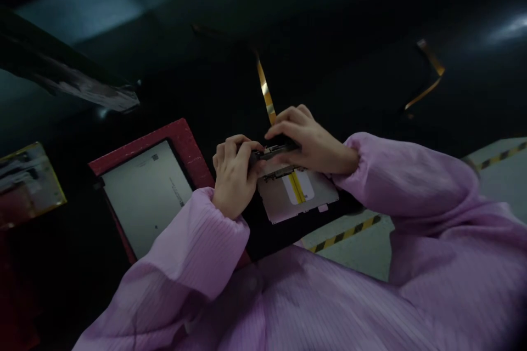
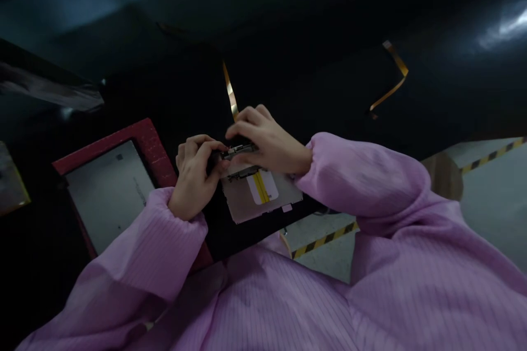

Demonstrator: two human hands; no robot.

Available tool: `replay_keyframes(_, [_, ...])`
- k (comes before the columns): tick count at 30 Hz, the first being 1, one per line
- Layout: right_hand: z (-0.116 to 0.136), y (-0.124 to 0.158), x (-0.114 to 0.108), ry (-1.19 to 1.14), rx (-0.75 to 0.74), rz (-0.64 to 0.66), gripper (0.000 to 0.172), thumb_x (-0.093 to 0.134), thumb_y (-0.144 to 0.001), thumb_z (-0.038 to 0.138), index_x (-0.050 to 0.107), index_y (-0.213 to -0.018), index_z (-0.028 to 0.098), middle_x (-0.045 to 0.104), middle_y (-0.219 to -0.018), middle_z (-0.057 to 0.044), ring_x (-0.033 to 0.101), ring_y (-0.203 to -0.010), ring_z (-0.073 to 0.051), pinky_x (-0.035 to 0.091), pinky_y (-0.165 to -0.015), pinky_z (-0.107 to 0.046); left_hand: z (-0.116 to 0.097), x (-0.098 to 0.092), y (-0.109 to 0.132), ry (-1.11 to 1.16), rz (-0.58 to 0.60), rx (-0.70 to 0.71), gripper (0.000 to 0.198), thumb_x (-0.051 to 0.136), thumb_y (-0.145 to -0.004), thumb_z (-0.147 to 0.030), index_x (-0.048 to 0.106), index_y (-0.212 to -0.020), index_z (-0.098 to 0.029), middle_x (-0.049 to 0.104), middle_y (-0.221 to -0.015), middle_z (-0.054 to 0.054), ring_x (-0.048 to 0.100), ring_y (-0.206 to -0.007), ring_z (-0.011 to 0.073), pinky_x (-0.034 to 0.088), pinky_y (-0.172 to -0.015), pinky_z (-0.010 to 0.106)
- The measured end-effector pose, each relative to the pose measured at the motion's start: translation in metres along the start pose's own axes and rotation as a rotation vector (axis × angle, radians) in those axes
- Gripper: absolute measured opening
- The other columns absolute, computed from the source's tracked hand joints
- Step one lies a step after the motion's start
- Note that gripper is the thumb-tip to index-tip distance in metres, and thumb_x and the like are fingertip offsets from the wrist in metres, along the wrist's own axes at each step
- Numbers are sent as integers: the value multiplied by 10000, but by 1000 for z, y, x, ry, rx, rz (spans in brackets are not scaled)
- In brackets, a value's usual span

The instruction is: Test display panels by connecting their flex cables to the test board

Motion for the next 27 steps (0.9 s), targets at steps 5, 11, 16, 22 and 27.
replay_keyframes(5, [-39,-8,-40,-410,207,-480,200,498,-1015,399,600,-1045,230,589,-946,-19,544,-816,-136,485,-731,-288,0,-10,1,93,-118,107,207,590,-938,-286,624,-1126,-206,602,-1171,83,544,-1115,244,405,-1006,438])
replay_keyframes(11, [-71,-13,-38,-696,281,-595,239,455,-1030,329,618,-927,188,538,-776,3,477,-642,-89,374,-537,-208,-55,-12,12,-105,-98,450,218,539,-966,-224,648,-1154,-208,636,-1251,77,552,-1177,225,446,-1016,394])
replay_keyframes(16, [-69,-14,-38,-763,270,-581,290,524,-1014,388,627,-863,162,536,-731,11,471,-615,-67,355,-516,-174,-101,27,8,-426,28,637,328,449,-986,-160,634,-1254,-201,631,-1339,70,559,-1189,237,435,-1025,432])
replay_keyframes(22, [-74,-12,-42,-845,307,-535,344,570,-979,472,624,-819,172,542,-704,12,483,-593,-70,373,-501,-169,-112,43,-8,-569,82,656,313,425,-961,-82,707,-1071,-161,698,-1148,99,616,-1079,247,452,-992,466])
replay_keyframes(27, [-69,-12,-41,-790,303,-393,160,621,-923,303,640,-858,158,579,-727,19,501,-612,-65,397,-536,-167,-123,40,-1,-563,26,744,310,421,-989,-120,705,-1101,-174,712,-1119,72,635,-1053,204,489,-952,393])
Point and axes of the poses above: each hand's wrist, its own y-axis away from the middle knuckle, its own x-axis out of the palm, z = x × y, the point moved 6 cm from there along -y, towards the middle knuckle
